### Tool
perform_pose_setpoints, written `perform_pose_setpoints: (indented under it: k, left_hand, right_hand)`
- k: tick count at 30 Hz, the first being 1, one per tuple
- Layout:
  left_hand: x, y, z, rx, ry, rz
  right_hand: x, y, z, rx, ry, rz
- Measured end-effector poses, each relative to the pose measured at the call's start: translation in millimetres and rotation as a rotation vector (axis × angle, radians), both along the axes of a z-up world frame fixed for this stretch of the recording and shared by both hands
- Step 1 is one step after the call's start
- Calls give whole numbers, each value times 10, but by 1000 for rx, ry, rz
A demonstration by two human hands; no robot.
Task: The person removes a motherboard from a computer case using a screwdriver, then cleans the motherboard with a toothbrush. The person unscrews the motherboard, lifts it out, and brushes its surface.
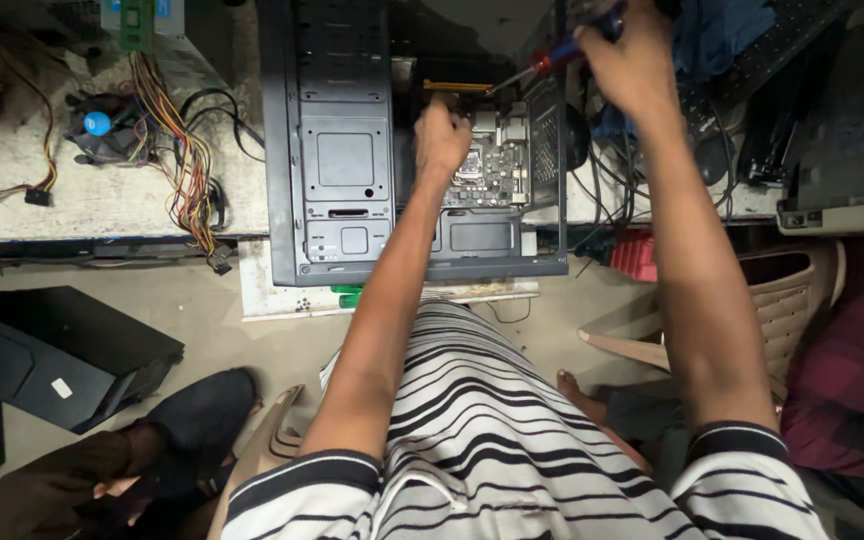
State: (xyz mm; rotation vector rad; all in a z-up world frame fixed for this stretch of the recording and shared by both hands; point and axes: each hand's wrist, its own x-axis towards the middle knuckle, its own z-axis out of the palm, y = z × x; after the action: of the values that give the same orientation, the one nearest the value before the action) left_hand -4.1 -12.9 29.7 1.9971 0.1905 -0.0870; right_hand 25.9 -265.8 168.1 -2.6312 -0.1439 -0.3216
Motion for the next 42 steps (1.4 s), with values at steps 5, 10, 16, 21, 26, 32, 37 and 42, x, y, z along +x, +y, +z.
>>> perform_pose_setpoints:
  k: [5,10,16,21,26,32,37,42]
  left_hand:
    - [4,-29,-89,-206,-50,19]
    - [28,-45,-68,-310,-94,22]
    - [29,-36,33,-347,-13,32]
    - [-120,8,235,194,79,-168]
    - [-238,38,370,688,72,-353]
    - [-165,-9,290,526,304,-322]
    - [-209,-39,288,672,290,-470]
    - [-348,-34,504,910,239,-733]
  right_hand:
    - [-86,-88,37,214,53,-18]
    - [-109,-98,25,429,84,15]
    - [-120,-66,89,320,56,-60]
    - [-121,180,123,-183,-322,145]
    - [-200,478,218,-151,-192,128]
    - [-264,614,405,-149,-128,148]
    - [-298,635,464,-167,-131,253]
    - [-239,671,446,-281,-35,253]
